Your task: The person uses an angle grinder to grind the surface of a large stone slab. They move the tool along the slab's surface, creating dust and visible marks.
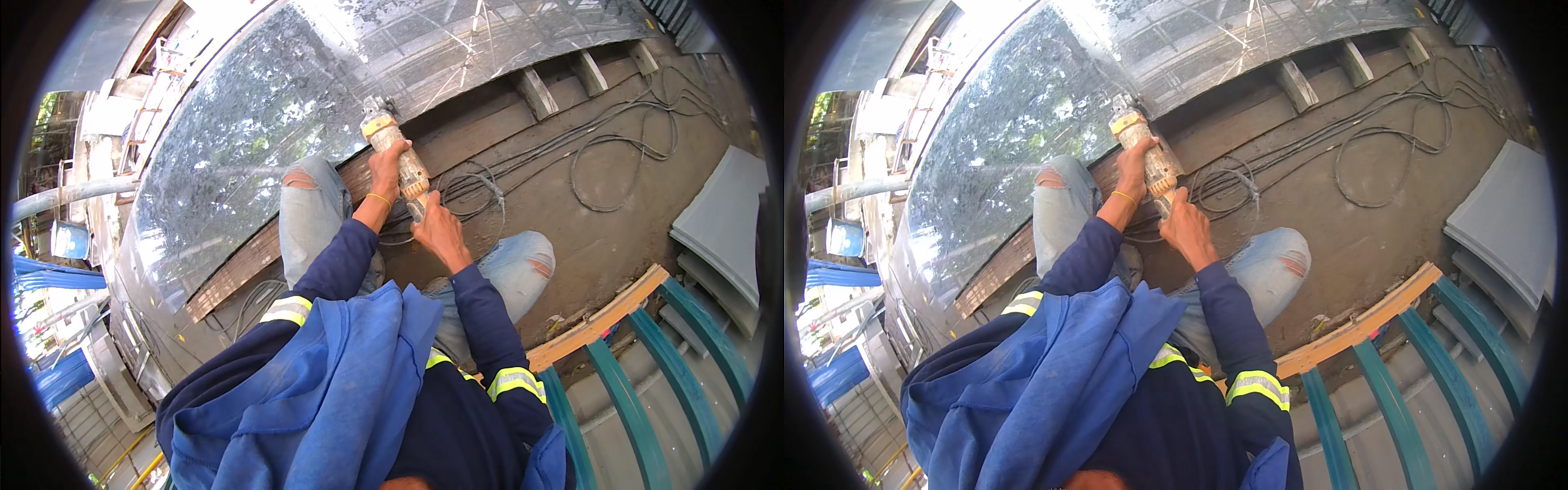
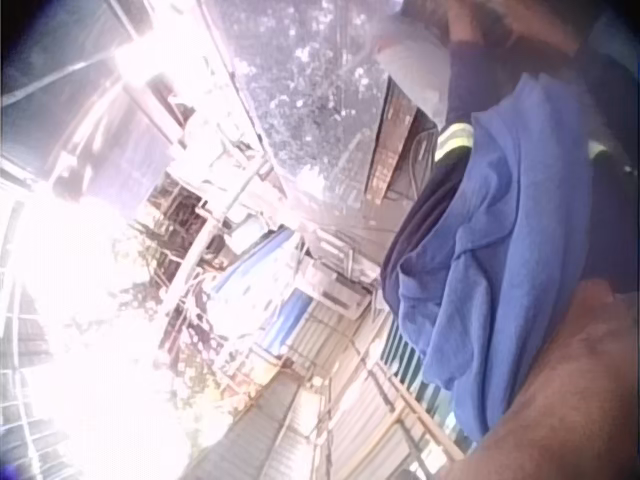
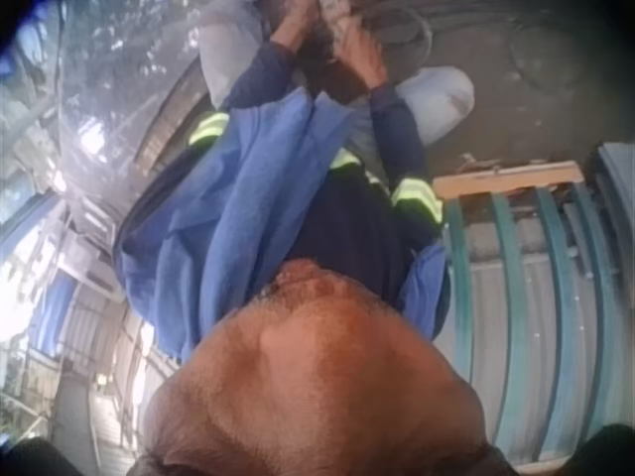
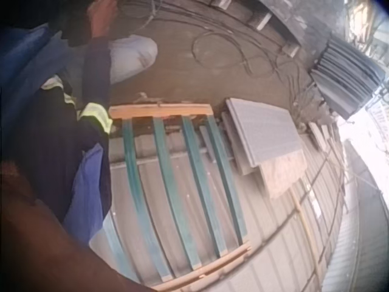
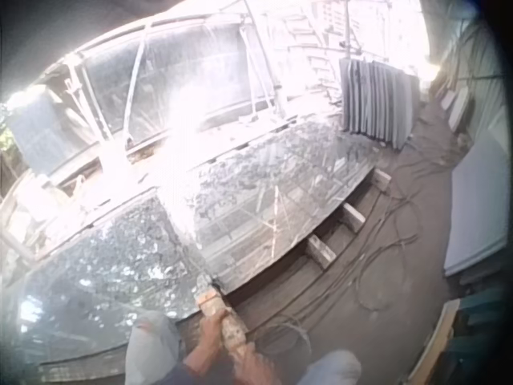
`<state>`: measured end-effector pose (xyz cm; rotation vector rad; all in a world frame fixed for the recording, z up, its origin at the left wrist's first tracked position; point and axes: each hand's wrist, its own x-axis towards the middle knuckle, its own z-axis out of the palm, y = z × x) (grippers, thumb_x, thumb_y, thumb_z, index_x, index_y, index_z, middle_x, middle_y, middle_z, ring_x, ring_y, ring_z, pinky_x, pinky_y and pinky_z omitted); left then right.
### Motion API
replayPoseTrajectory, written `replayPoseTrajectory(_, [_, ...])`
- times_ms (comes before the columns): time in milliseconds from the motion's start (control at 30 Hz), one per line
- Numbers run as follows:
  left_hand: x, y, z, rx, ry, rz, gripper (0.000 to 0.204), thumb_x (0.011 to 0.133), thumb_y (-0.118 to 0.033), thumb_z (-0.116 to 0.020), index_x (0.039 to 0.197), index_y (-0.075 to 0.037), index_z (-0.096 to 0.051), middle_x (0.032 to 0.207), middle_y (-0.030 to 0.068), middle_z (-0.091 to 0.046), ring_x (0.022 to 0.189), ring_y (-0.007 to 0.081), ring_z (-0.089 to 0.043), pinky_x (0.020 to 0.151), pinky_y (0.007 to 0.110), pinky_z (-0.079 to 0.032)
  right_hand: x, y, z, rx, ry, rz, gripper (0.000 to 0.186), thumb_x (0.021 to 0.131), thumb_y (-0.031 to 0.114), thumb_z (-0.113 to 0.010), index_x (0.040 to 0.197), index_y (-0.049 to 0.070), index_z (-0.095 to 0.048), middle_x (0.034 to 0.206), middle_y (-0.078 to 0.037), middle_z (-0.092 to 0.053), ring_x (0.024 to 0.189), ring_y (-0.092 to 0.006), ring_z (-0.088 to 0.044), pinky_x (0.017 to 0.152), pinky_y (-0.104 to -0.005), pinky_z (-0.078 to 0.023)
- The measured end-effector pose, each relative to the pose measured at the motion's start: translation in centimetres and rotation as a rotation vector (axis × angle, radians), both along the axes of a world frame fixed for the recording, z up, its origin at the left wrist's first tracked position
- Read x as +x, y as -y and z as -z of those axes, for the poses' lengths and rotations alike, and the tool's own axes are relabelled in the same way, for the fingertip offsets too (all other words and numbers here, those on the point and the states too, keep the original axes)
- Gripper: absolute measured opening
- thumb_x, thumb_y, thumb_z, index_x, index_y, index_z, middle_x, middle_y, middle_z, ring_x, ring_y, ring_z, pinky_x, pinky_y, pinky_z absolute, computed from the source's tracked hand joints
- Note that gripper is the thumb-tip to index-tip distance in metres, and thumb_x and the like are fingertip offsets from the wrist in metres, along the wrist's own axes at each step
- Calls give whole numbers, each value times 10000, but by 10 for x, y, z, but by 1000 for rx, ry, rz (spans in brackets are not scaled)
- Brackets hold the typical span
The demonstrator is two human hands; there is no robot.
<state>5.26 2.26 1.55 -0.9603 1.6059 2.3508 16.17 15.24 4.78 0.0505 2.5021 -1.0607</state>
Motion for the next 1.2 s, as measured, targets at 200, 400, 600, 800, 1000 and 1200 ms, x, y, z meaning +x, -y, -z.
replayPoseTrajectory(200, [-7,1,3,-8,8,-15,282,760,-173,-796,916,25,-670,813,95,-655,642,218,-637,609,377,-537,-6,0,4,20,-28,-19,463,810,163,-749,1065,-17,-406,906,-352,-681,904,-513,-681,794,-568,-544])
replayPoseTrajectory(400, [-16,7,8,-18,5,-16,293,743,-176,-813,911,22,-676,808,95,-658,638,222,-640,613,381,-542,-14,5,6,26,-16,-14,470,814,166,-735,1098,-31,-416,937,-354,-684,933,-508,-682,823,-565,-543])
replayPoseTrajectory(600, [-33,13,7,-10,24,-20,301,735,-172,-814,921,18,-673,805,97,-658,634,229,-641,608,387,-547,-31,12,9,20,-27,-3,485,798,153,-718,1122,-56,-424,971,-371,-682,951,-518,-676,842,-568,-540])
replayPoseTrajectory(800, [-31,11,3,-27,41,-13,289,742,-167,-800,917,21,-667,804,104,-658,631,235,-645,605,393,-554,-26,10,9,-32,-53,9,493,792,162,-708,1116,-63,-413,967,-391,-666,954,-543,-658,850,-577,-524])
replayPoseTrajectory(1000, [-3,1,3,-29,14,7,278,762,-172,-784,927,24,-676,808,94,-661,637,225,-648,604,381,-545,-1,-1,1,-24,-13,9,464,794,164,-709,1073,-44,-402,940,-388,-663,934,-556,-651,823,-591,-518])
replayPoseTrajectory(1200, [6,-5,-2,-9,26,0,276,762,-174,-784,923,25,-680,815,92,-661,645,223,-646,613,378,-536,9,-5,-4,-15,1,16,464,794,147,-712,1079,-41,-399,936,-390,-660,930,-553,-652,813,-593,-522])
